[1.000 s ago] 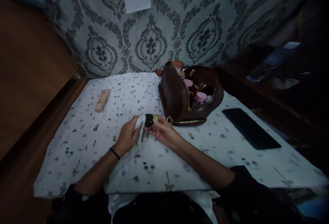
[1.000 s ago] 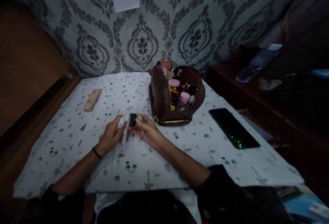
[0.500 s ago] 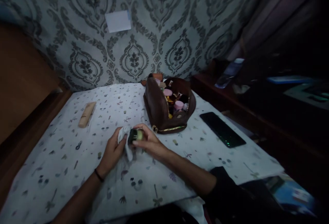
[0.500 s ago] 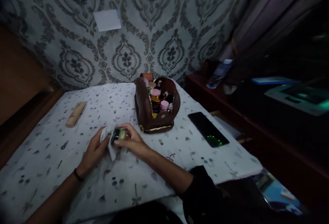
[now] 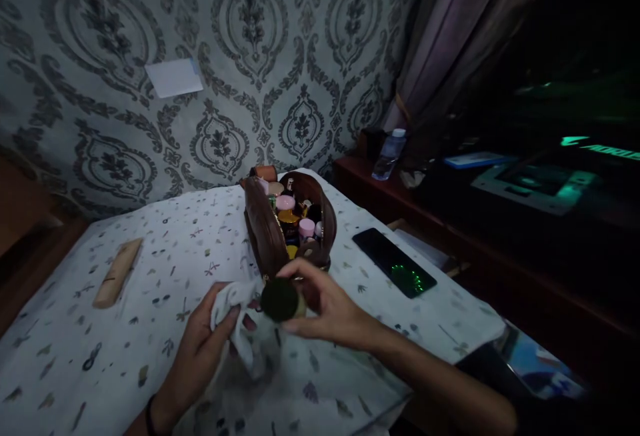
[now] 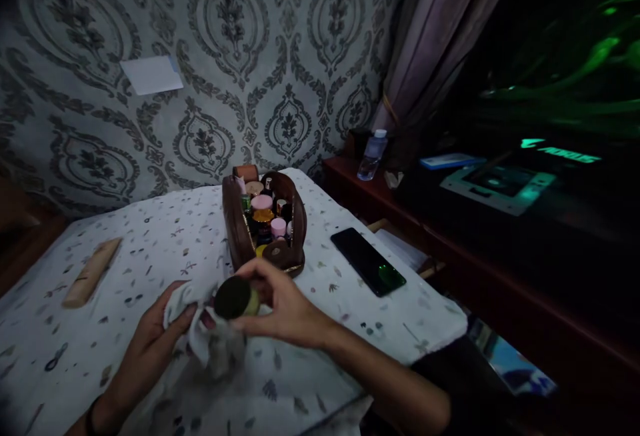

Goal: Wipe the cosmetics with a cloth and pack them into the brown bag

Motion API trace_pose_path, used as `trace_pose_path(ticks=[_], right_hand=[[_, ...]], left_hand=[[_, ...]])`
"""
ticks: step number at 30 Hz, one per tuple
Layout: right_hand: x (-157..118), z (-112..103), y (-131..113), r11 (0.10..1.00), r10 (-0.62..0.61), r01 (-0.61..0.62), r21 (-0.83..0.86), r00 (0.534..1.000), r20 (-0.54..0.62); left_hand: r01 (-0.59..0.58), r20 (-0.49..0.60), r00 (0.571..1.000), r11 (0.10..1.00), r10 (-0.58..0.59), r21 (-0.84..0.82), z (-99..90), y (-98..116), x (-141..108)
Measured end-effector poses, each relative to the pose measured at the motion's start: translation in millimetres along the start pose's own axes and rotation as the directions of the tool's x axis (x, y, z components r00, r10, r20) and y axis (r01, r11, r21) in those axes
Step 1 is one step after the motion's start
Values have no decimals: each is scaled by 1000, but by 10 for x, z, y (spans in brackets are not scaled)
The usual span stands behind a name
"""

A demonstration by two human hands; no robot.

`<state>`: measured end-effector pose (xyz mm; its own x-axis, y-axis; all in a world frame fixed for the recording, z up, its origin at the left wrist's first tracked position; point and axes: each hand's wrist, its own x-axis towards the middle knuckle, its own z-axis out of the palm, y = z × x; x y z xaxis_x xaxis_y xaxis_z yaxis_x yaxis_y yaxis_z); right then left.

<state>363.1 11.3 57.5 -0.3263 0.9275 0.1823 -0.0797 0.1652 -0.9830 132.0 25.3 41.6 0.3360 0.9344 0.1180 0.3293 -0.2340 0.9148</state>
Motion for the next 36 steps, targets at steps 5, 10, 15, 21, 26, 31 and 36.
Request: trace_pose_path(ticks=[5, 10, 15, 21, 26, 31, 36], right_hand=[[82, -504, -422, 991, -120, 100, -87, 955, -270], [378, -732, -540, 878, -271, 156, -453, 942, -200], [573, -788, -445, 707, -329, 261, -658, 944, 22], [643, -833, -512, 538, -149, 203, -818, 978, 145], [666, -780, -571, 430, -15, 192, -882, 979, 206], [678, -732, -566, 328, -32, 226, -917, 973, 228], [677, -817, -534, 340, -44, 288, -895, 956, 290]], left_hand=[[-541, 270, 841, 719, 469, 436, 330, 322, 256], [-514, 336, 848, 476, 410, 714, 674, 403, 438], [-538, 397, 835, 418, 380, 732, 728, 360, 464], [-586, 422, 795, 371, 436, 720, 723, 240, 422], [-584, 413, 790, 351, 453, 732, 749, 177, 405], [-609, 398, 747, 309, 533, 730, 748, 215, 424], [-608, 391, 742, 299, 545, 736, 756, 194, 413]])
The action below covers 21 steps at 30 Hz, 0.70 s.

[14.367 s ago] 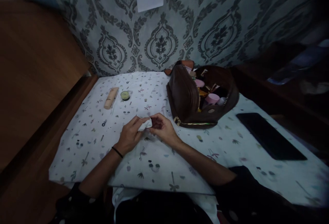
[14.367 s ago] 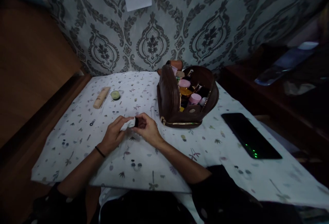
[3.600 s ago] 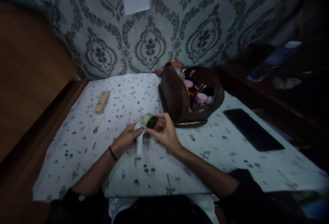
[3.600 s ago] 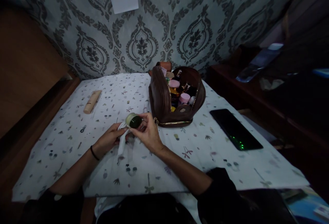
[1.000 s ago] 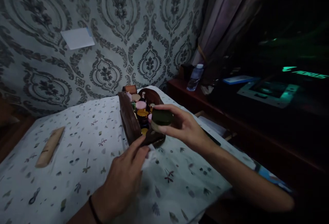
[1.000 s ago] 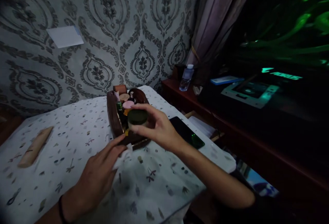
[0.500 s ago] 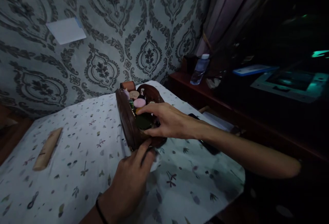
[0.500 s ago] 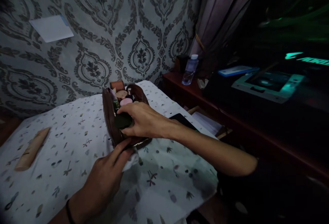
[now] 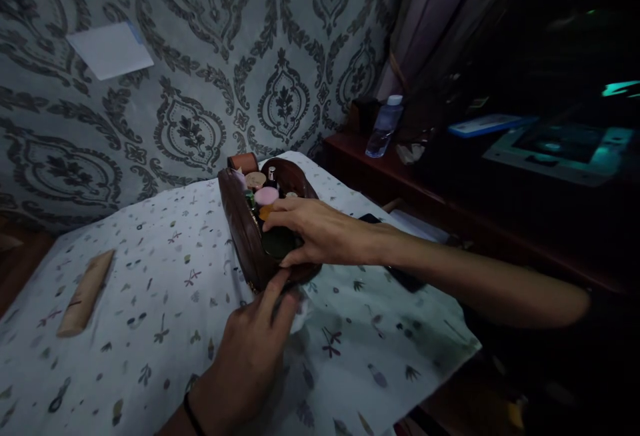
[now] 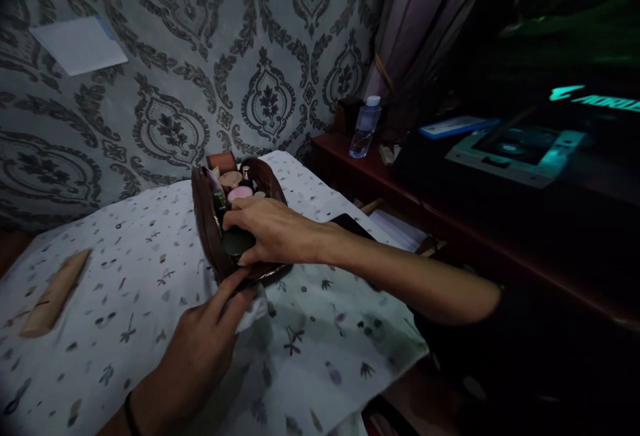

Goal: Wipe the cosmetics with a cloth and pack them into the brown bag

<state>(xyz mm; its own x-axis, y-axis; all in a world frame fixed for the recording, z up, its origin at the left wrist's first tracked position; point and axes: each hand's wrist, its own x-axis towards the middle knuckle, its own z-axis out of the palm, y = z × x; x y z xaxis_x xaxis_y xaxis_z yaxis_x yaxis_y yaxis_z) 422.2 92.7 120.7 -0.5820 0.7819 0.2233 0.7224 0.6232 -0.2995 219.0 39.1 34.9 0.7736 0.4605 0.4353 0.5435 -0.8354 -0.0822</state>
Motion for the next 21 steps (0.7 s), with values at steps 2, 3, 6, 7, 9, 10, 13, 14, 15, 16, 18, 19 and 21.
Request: trace_pose_path(ticks=[2, 3, 6, 7, 9, 10, 13, 14, 15, 16, 18, 19, 21], right_hand=[[-5, 4, 46, 999, -21, 22, 26, 1000, -7], [-5, 8, 65, 999, -27, 27, 43, 1000, -12], [4, 21, 92, 994, -19, 22, 104, 999, -31], [8, 25, 90, 993, -8, 13, 116, 999, -39], [15, 30, 79, 993, 7, -1, 119, 999, -48], [17, 31, 73, 993, 8, -3, 114, 999, -47], [19, 30, 85, 992, 6, 0, 127, 999, -42], [18, 30, 100, 989, 8, -2, 151, 999, -44], [15, 32, 120, 983, 17, -8, 184, 999, -48], [10, 33, 140, 975, 31, -18, 222, 998, -54], [-1, 38, 175, 954, 66, -44, 295, 996, -66], [-8, 40, 185, 946, 82, -55, 320, 994, -69], [-22, 47, 188, 938, 100, -70, 340, 992, -72]], left_hand=[[6, 0, 1000, 1000, -6, -5, 12, 5, -13], [10, 5, 1000, 1000, -10, -9, 16, 7, -18], [35, 48, 998, 999, -34, -21, 16, 8, -32], [44, 66, 997, 999, -42, -26, 14, 6, -37], [50, 89, 995, 998, -47, -33, 13, 1, -46], [49, 97, 994, 998, -46, -34, 14, -2, -51], [53, 112, 992, 998, -49, -27, 12, -2, -62], [61, 126, 990, 998, -58, -19, 10, 1, -65], [72, 143, 987, 997, -70, -9, 6, 5, -68], [82, 161, 984, 997, -81, 3, 1, 10, -69], [85, 186, 979, 996, -87, 15, -10, 16, -69], [80, 190, 978, 997, -81, 14, -16, 18, -66], [69, 186, 980, 998, -70, 9, -26, 18, -58]])
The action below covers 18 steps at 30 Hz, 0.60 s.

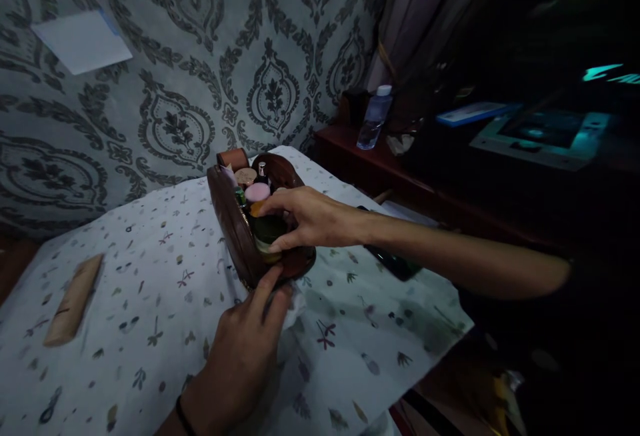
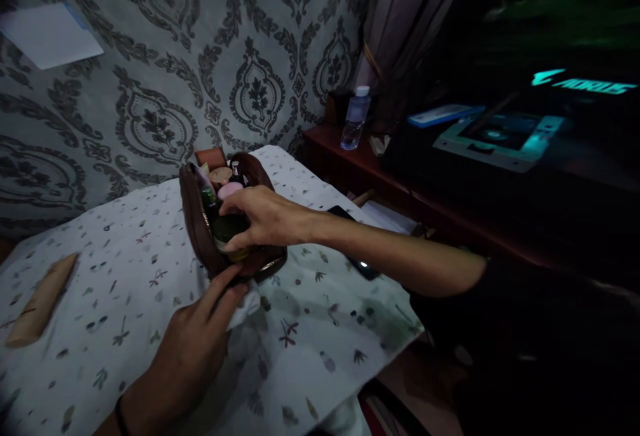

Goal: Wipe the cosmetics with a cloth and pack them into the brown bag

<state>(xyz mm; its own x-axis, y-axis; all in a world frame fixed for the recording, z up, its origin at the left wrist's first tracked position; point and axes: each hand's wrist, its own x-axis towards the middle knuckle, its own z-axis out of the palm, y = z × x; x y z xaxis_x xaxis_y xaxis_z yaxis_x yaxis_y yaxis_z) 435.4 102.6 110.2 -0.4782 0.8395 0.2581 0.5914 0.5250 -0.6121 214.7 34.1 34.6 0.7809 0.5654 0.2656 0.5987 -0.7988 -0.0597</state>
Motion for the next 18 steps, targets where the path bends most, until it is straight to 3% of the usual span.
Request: trace_pose_path(ticks=[7, 11, 14, 18], right_hand=[[-46, 52, -6, 997, -32, 29, -66, 999, -39], [-48, 62, 20, 995, -63, 62, -75, 998, -3], [-31, 94, 13, 971, -103, 114, -212, 993, 65], [21, 179, -38, 856, -90, 173, -487, 978, 191]], left_hand=[[-21, -32, 999, 1000, 20, -10, -25, -10, 22], [-22, -31, 999, 1000, 22, -6, -36, -2, 22], [-32, -28, 999, 999, 32, -13, -51, 6, 22], [-50, -46, 998, 999, 49, -6, -60, 7, 26]])
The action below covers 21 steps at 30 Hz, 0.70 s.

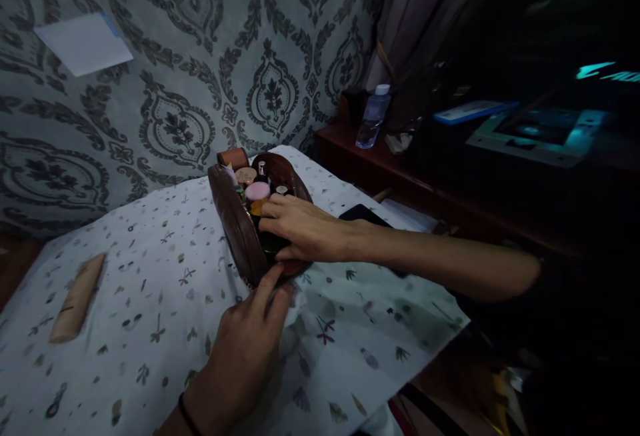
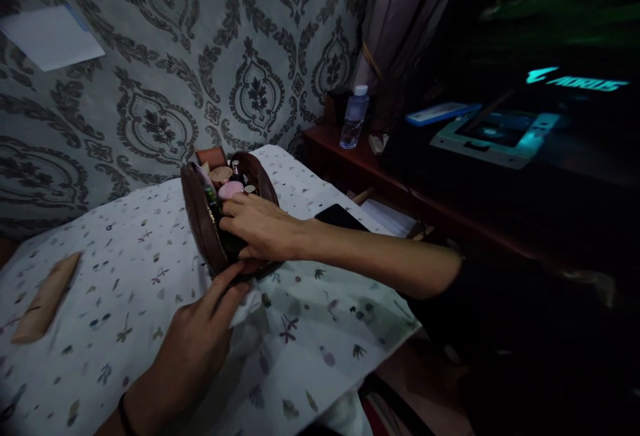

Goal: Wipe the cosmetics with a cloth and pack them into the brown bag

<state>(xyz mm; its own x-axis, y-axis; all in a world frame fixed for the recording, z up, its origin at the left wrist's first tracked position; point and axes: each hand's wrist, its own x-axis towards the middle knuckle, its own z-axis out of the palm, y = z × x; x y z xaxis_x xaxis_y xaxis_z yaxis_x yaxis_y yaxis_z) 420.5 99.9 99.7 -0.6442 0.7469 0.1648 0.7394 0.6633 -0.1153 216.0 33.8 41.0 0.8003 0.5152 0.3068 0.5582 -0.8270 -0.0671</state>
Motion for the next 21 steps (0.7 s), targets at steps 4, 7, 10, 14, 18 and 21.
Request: trace_pose_path(ticks=[4, 7, 10, 14, 18, 21], right_hand=[[61, 16, -75, 987, 31, -27, -161, 999, 24], [46, -12, -105, 979, 5, -1, -202, 1000, 20], [-42, -37, -117, 986, -42, 41, -163, 999, -4], [-217, 38, -127, 987, -146, 143, -71, 988, -44], [-314, 157, -129, 988, -154, 153, -25, 982, -109], [-321, 189, -119, 988, -153, 155, 6, 981, -122]], left_hand=[[-7, -22, 1000, 1000, 8, 24, 3, -2, -2], [-8, -16, 1000, 999, 9, 31, 1, -2, -3], [-1, 5, 1000, 999, 1, 32, 13, -8, -16], [-13, 24, 1000, 999, 12, 30, 82, -27, -66], [-18, 19, 1000, 998, 17, 60, 145, -28, -101], [-18, 18, 1000, 995, 16, 102, 126, -23, -92]])
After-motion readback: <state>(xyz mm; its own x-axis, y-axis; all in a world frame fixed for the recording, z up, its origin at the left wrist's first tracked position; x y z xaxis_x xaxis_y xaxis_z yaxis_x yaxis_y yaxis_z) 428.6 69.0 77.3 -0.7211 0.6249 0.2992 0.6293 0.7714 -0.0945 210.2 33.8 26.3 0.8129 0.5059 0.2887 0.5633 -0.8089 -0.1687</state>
